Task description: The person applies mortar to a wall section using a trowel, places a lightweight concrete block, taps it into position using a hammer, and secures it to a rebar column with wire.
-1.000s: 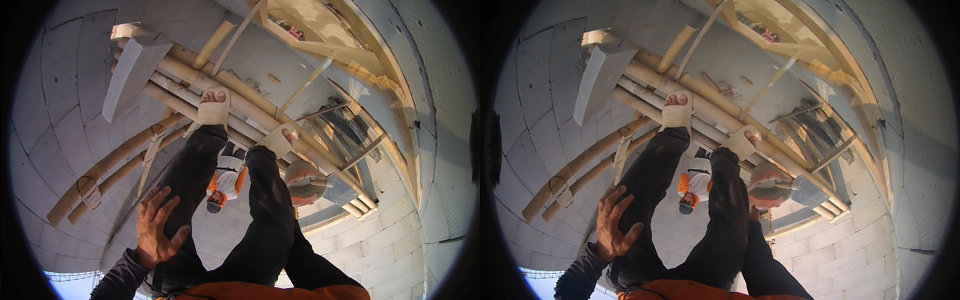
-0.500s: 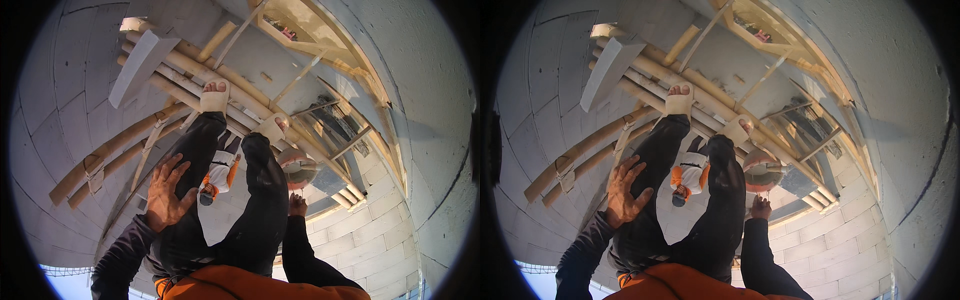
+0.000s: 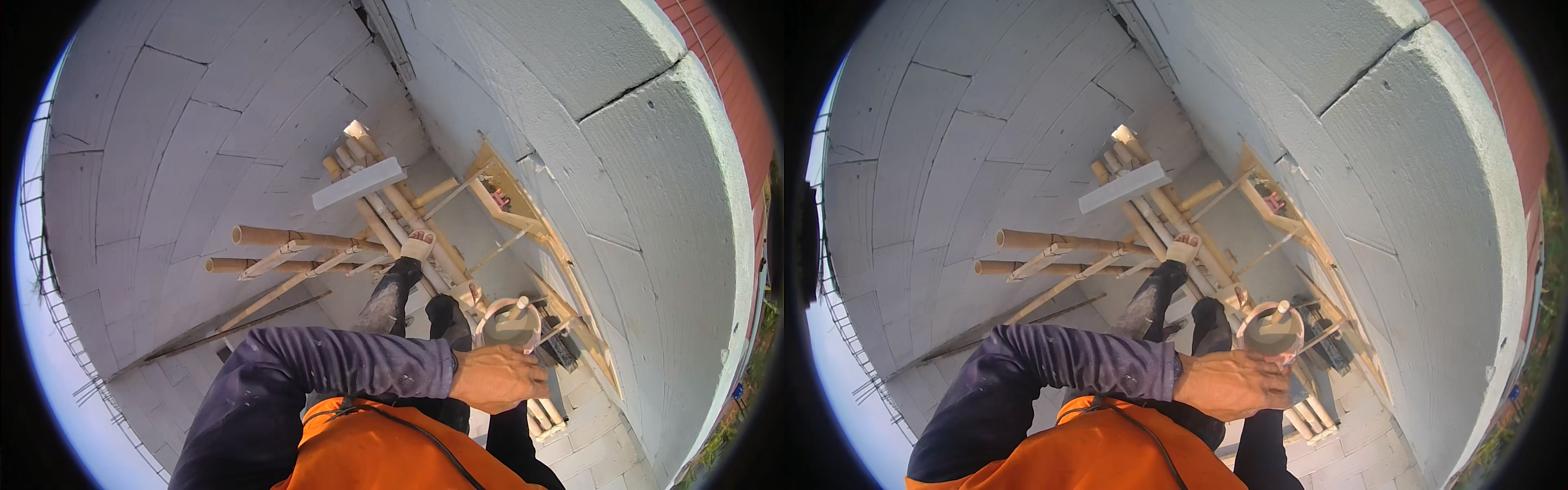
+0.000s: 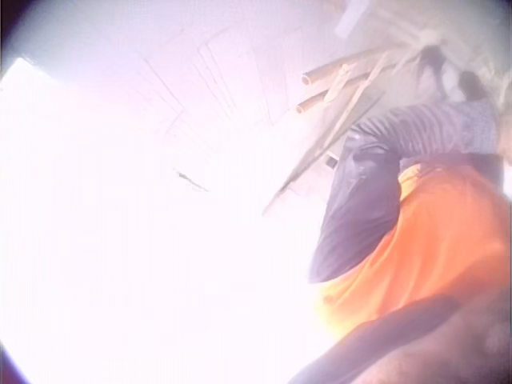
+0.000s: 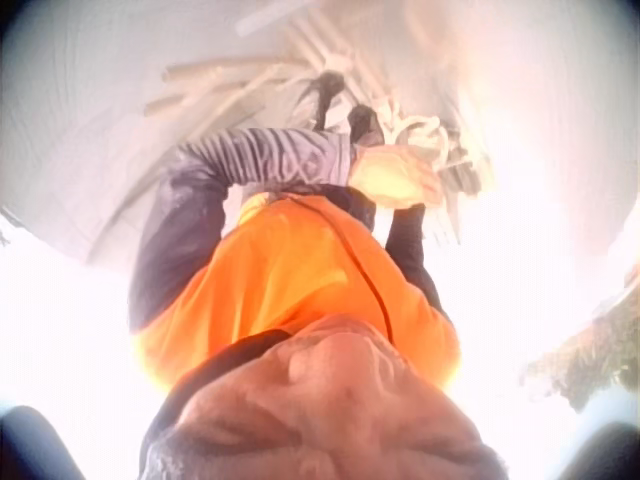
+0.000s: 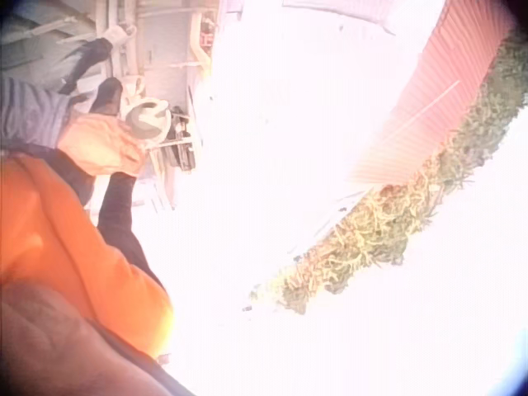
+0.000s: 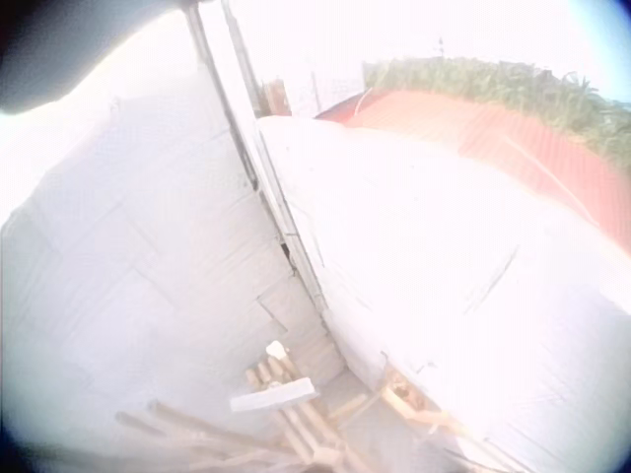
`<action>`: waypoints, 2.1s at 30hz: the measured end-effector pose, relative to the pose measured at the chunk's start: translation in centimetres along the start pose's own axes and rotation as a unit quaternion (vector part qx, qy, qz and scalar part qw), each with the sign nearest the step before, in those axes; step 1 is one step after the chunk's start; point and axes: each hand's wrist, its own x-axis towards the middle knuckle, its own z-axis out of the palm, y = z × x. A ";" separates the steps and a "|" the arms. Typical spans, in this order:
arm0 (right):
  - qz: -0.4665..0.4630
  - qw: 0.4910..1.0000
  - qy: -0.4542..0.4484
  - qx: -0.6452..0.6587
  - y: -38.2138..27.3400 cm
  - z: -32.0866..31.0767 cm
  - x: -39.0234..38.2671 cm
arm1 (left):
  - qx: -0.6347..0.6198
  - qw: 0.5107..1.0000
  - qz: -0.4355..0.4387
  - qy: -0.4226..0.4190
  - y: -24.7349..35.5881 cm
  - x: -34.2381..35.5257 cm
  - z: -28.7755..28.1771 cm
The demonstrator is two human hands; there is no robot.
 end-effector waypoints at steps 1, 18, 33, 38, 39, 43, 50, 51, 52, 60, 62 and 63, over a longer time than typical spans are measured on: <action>0.032 0.996 0.075 0.021 -1.0 2.2 -0.4 | 0.008 0.997 0.023 -0.072 4.0 4.4 -1.8; 0.010 0.999 0.017 -0.047 -12.1 20.3 -9.7 | 0.336 0.880 0.242 -0.232 32.4 17.0 -10.8; -0.080 0.958 -0.218 -0.166 -16.5 32.3 -28.6 | 0.105 0.881 -0.410 0.213 3.0 -14.5 -19.8; -0.136 0.893 -0.237 -0.358 -21.3 36.6 -33.1 | 0.034 0.942 -0.328 0.067 -0.4 -10.1 -14.8; -0.215 0.837 -0.258 -0.431 -22.2 36.7 -33.0 | -0.013 0.947 -0.312 0.075 -0.6 -8.7 -14.4; -0.316 0.721 -0.254 -0.562 -25.7 40.8 -37.3 | -0.141 0.943 -0.269 0.139 2.1 -6.3 -15.1; -0.421 0.659 -0.265 -0.564 -32.8 46.6 -36.0 | -0.267 0.861 -0.198 0.386 6.2 -4.3 -14.6; -0.405 0.675 -0.263 -0.558 -34.1 47.2 -35.2 | -0.278 0.850 -0.192 0.404 6.4 -3.8 -14.5; -0.445 0.657 -0.223 -0.566 -35.2 47.8 -34.6 | -0.272 0.847 -0.180 0.419 6.6 -3.2 -14.3; -0.626 0.516 -0.072 -0.581 -28.2 46.4 -35.6 | -0.249 0.796 -0.178 0.523 7.8 -5.4 -15.4; -0.524 0.440 -0.069 -0.726 -25.2 42.8 -32.4 | -0.224 0.789 -0.202 0.536 8.1 -4.8 -15.0; -0.460 0.413 -0.071 -0.783 -23.9 42.3 -31.4 | -0.228 0.775 -0.202 0.553 8.1 -5.1 -14.6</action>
